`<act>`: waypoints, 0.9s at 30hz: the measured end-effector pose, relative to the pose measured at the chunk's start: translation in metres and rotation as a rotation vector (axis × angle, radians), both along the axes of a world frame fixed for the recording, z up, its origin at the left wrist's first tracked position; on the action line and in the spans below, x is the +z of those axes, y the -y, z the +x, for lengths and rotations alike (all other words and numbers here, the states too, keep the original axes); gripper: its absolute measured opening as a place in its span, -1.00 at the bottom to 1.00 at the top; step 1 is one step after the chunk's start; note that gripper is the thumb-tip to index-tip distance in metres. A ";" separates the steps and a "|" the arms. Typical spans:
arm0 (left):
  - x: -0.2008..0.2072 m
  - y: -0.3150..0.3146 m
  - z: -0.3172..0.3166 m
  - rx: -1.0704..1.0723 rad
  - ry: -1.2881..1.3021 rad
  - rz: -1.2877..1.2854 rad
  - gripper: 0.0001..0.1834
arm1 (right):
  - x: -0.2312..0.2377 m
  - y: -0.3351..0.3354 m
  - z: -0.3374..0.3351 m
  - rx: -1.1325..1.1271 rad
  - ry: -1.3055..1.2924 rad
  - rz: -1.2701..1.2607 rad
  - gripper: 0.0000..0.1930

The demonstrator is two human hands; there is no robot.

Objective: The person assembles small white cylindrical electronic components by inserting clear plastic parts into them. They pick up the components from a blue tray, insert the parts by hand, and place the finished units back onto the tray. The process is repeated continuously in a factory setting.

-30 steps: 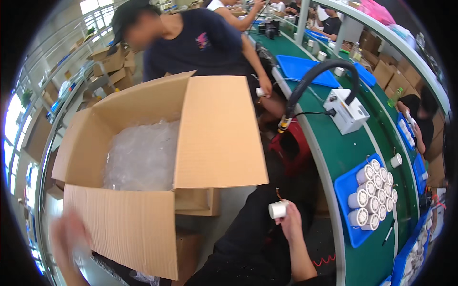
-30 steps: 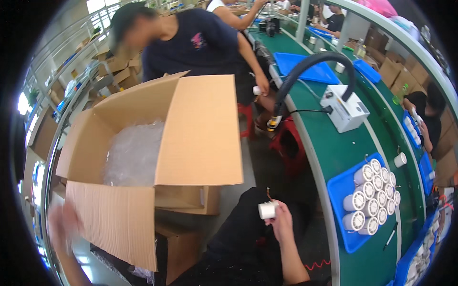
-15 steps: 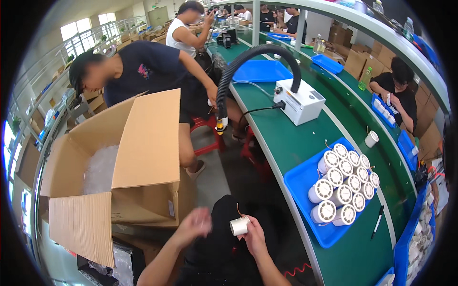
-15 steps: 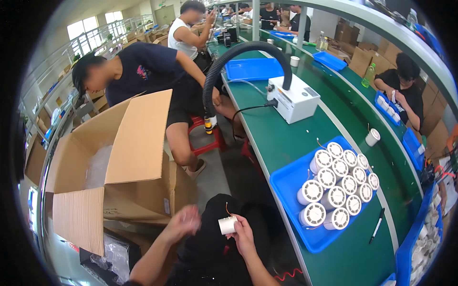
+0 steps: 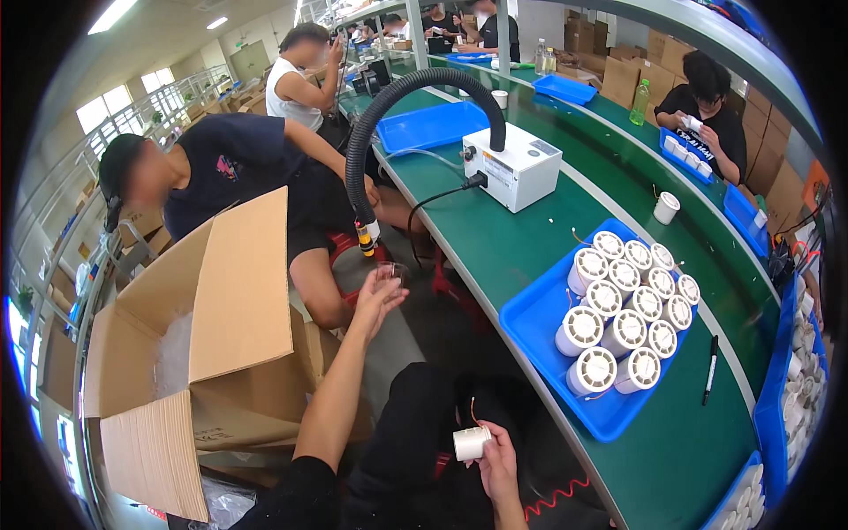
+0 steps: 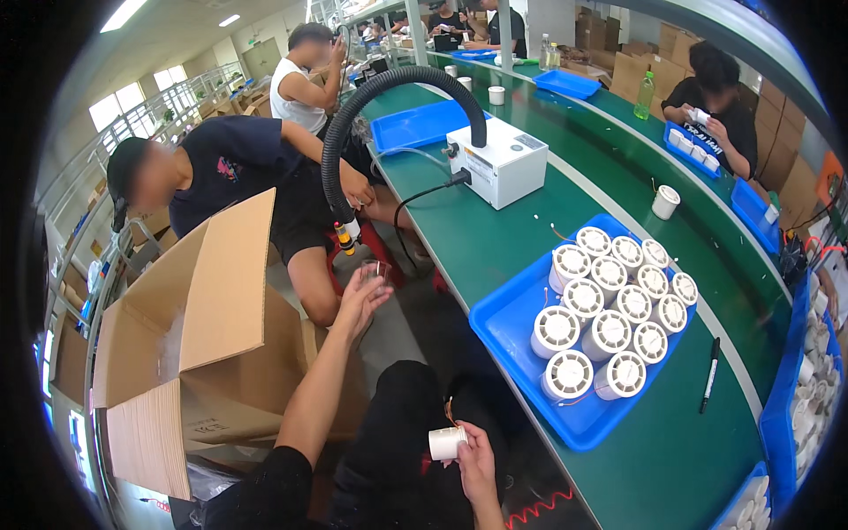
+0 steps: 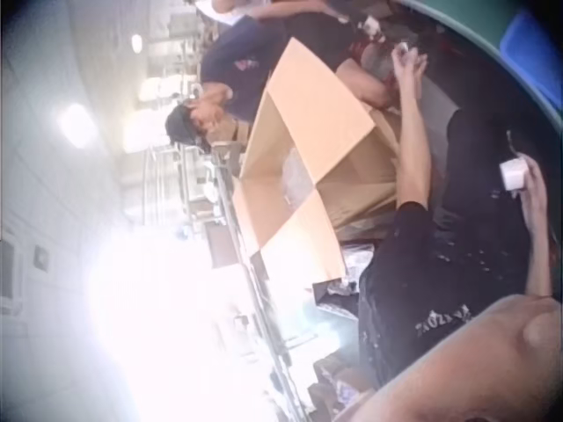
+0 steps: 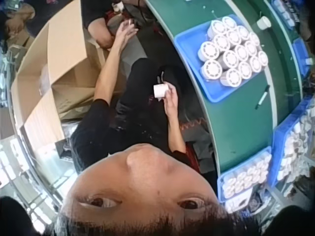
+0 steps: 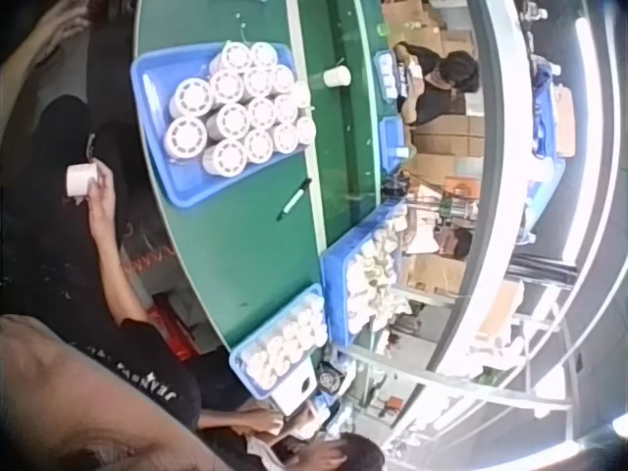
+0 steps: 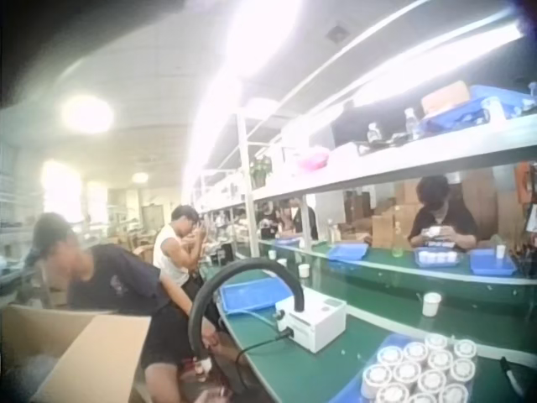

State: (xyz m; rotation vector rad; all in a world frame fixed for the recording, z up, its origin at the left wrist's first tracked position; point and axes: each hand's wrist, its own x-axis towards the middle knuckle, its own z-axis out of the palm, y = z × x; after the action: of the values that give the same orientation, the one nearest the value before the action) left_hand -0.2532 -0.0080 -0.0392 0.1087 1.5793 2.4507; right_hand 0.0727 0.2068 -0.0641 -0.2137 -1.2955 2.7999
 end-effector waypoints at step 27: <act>0.060 0.020 0.217 -0.773 -0.244 -0.564 -0.24 | 0.094 -0.046 -0.041 0.497 -0.415 0.842 -0.40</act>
State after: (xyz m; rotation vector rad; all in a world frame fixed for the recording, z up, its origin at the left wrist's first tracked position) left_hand -0.0366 -0.0281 0.0209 0.7745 1.8062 1.4042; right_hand 0.0318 0.2524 0.0299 0.7586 -2.4423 2.0975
